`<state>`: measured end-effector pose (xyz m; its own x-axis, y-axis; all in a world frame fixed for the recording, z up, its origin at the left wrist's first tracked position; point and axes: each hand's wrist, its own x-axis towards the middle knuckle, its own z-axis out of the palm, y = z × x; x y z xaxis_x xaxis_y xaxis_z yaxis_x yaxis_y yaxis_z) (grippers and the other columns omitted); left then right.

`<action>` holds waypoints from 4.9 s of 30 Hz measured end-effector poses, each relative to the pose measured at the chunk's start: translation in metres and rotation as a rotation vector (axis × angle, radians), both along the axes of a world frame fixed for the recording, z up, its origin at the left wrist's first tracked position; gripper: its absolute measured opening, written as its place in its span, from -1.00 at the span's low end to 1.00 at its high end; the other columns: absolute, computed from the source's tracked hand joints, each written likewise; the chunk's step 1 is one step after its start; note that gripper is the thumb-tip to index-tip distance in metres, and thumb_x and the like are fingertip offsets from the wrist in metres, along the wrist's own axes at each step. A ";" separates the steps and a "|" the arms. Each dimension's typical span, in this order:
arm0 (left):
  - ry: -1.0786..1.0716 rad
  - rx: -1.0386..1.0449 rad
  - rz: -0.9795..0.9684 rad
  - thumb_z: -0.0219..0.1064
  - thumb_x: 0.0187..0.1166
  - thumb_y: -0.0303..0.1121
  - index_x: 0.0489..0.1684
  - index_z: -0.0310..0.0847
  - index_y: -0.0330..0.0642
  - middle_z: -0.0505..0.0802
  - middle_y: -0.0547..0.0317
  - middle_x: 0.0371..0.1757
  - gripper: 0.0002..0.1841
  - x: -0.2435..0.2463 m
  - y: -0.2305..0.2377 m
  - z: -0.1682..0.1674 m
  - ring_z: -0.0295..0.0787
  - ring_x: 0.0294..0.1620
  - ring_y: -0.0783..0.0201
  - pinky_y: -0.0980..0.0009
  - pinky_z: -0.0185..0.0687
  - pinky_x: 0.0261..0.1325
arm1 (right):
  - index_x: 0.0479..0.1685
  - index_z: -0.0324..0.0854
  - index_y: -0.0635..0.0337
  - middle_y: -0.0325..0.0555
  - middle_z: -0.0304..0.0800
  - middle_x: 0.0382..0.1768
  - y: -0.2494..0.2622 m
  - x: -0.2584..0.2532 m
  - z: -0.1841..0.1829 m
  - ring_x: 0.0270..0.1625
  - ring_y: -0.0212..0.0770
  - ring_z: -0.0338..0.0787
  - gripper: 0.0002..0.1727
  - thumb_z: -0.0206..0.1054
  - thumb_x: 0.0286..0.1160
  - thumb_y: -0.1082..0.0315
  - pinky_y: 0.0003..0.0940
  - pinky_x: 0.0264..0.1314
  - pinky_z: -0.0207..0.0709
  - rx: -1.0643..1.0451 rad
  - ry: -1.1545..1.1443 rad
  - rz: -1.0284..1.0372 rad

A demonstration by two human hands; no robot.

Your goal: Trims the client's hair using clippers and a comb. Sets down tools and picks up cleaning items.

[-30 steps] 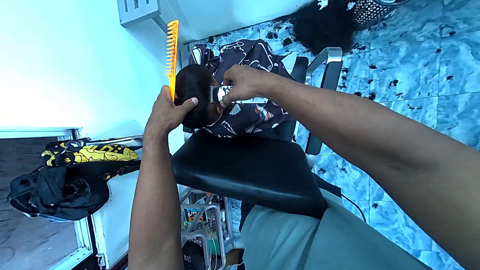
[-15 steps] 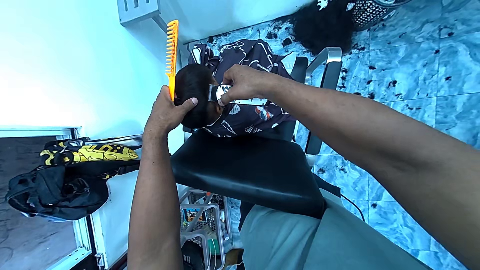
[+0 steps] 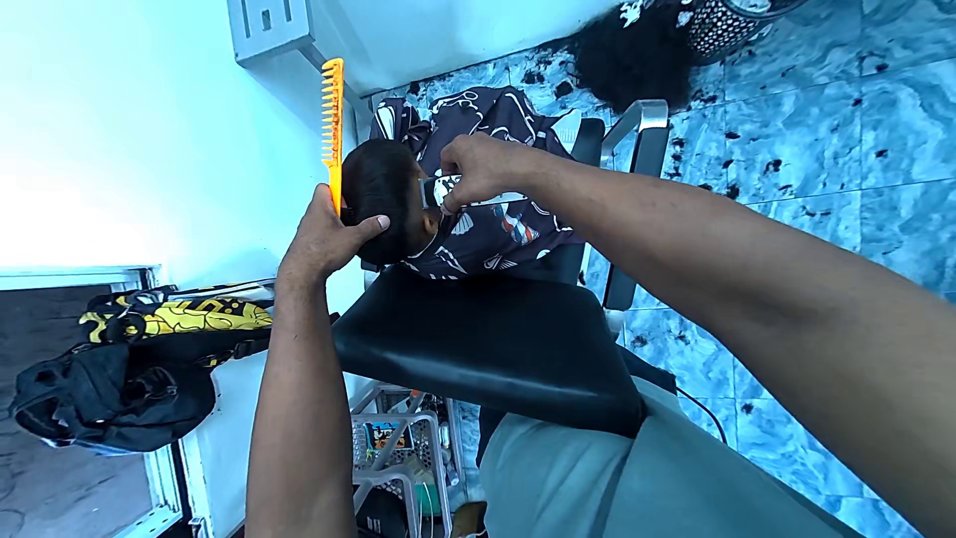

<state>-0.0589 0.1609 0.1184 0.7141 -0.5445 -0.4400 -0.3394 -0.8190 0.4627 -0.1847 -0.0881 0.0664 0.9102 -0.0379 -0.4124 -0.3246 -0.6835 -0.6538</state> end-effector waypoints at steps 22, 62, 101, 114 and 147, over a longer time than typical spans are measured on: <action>-0.027 0.006 -0.109 0.60 0.19 0.27 0.55 0.36 -0.13 0.78 -0.09 0.25 -0.04 0.029 -0.016 -0.015 0.74 0.33 -0.02 -0.22 0.58 0.41 | 0.20 0.66 0.19 -0.01 0.84 -0.11 0.087 -0.110 -0.035 -0.35 -0.17 0.83 -0.47 0.63 0.39 0.05 -0.21 -0.32 0.80 0.625 0.106 -0.265; 0.022 0.032 -0.075 0.63 0.23 0.19 0.35 0.41 -0.25 0.76 -0.13 0.13 -0.15 0.045 -0.020 -0.013 0.75 0.19 -0.01 -0.17 0.62 0.28 | 0.16 0.66 0.09 0.06 0.82 -0.05 0.065 -0.025 -0.005 0.03 0.13 0.83 -0.45 0.58 0.20 0.02 0.32 0.01 0.66 -0.066 0.078 -0.191; 0.094 -0.026 -0.020 0.66 0.26 0.08 0.30 0.39 -0.25 0.74 -0.12 0.07 -0.21 0.043 -0.011 -0.014 0.78 0.05 0.06 -0.05 0.73 0.14 | 0.11 0.72 0.16 -0.03 0.87 -0.12 0.056 -0.023 -0.016 -0.06 -0.08 0.84 -0.44 0.70 0.13 0.08 0.09 0.06 0.71 0.224 0.001 -0.240; 0.087 -0.037 -0.039 0.66 0.26 0.06 0.33 0.40 -0.25 0.77 -0.09 0.10 -0.22 0.043 -0.012 -0.013 0.79 0.10 0.07 -0.05 0.70 0.22 | -0.01 0.71 0.13 0.01 0.82 -0.21 0.059 -0.021 -0.014 -0.11 0.06 0.82 -0.48 0.65 0.08 0.02 0.28 -0.08 0.66 0.086 0.040 -0.201; 0.073 -0.012 -0.066 0.66 0.29 0.06 0.28 0.40 -0.29 0.74 -0.16 0.05 -0.23 0.043 -0.015 -0.010 0.75 0.05 0.00 -0.11 0.67 0.16 | 0.04 0.71 0.23 0.02 0.86 -0.14 0.060 -0.020 -0.001 -0.19 -0.09 0.88 -0.48 0.71 0.14 0.14 0.02 -0.10 0.82 0.357 0.004 -0.362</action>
